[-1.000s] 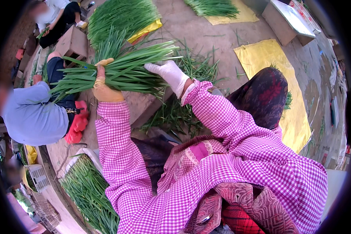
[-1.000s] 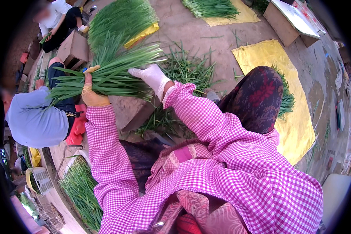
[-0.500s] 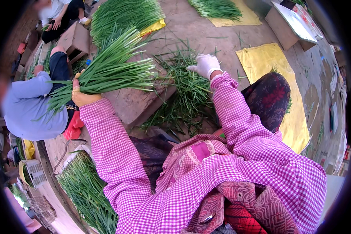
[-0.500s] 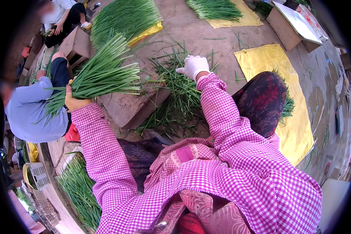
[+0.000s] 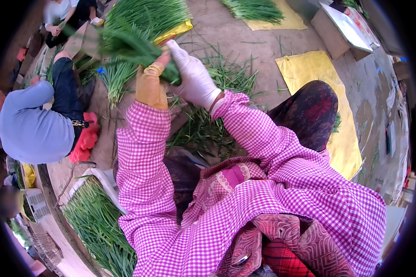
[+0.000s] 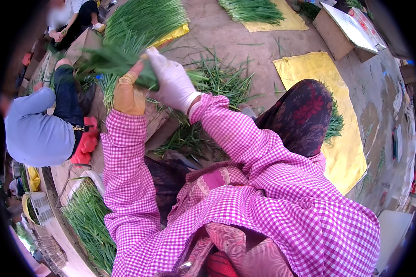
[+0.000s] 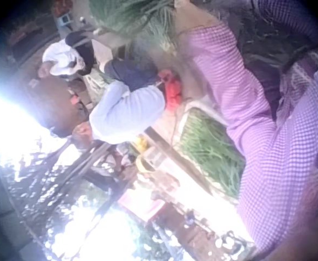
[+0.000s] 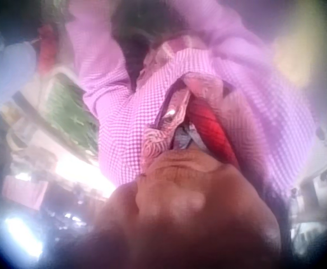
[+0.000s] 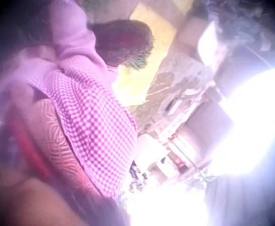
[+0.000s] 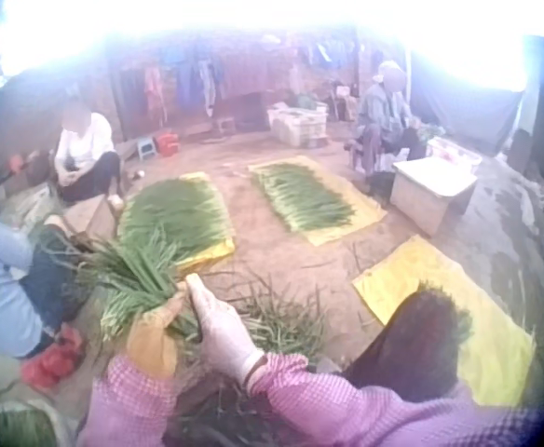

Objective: The person picks up a bundle of green onions and removes loose or yellowed leaves by hand while sitting on the ground. They hold the bundle in one hand and sort through the stalks with the other to clean them.

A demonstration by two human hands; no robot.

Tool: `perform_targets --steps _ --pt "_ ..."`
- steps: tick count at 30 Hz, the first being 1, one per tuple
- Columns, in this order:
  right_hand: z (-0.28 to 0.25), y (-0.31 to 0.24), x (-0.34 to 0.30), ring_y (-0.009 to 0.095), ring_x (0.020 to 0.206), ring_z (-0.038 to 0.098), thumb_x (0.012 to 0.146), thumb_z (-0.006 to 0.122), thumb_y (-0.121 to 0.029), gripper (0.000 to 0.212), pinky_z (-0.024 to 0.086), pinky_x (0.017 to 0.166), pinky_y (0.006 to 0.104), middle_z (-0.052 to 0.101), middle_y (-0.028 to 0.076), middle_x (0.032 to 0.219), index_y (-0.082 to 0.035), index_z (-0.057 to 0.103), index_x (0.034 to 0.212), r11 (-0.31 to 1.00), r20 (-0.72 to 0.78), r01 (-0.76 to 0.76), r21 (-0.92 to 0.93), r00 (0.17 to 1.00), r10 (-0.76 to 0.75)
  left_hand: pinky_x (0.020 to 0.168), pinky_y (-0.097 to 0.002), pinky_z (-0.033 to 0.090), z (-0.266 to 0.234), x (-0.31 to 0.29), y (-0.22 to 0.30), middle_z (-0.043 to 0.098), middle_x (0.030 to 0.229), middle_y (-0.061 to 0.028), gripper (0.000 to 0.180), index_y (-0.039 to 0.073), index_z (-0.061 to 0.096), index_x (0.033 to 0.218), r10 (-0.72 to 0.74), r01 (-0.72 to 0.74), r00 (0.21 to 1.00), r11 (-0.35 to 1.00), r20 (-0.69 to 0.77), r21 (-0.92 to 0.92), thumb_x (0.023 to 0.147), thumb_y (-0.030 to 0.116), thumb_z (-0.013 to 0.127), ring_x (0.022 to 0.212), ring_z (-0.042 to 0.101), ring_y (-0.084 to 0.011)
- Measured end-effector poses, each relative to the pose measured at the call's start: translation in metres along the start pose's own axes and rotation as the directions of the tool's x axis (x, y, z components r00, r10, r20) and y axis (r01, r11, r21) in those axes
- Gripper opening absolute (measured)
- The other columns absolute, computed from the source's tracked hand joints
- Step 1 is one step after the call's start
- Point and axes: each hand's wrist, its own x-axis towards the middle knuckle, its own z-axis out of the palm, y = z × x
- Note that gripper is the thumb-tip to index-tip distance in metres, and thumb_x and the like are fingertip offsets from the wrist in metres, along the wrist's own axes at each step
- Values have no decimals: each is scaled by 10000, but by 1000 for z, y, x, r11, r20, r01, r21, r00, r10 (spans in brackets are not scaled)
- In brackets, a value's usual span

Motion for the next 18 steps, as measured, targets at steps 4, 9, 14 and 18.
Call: perform_targets --steps 4,9,14,18 --pt "-9 49 -12 186 748 632 723 754 -151 483 508 708 264 662 91 883 21 544 1123 668 69 -446 596 857 511 848 -377 476 18 -21 22 540 1186 -132 505 29 388 1330 13 -62 961 983 275 171 861 95 562 987 588 -246" --pt "-75 83 -21 141 730 586 811 592 -92 332 502 691 281 622 47 872 -5 549 1128 76 185 -337 939 677 712 786 -323 508 -7 -8 37 572 1085 -115 383 10 477 1222 291 -271 957 901 -8 338 857 69 578 941 596 -212" --pt "-86 83 -19 172 807 587 819 573 -112 382 507 760 325 597 32 797 -24 525 1188 18 134 -199 980 721 680 783 -285 484 -15 -8 1 596 1020 -71 339 70 533 1146 346 -422 905 648 249 634 825 91 639 909 587 -165" --pt "-73 68 -12 152 772 549 797 557 -108 445 492 823 337 605 60 958 -2 482 1223 -117 153 -105 988 815 559 735 -286 481 12 -22 -34 619 938 -79 311 91 574 1074 289 -511 859 410 423 756 791 143 694 860 600 -158"
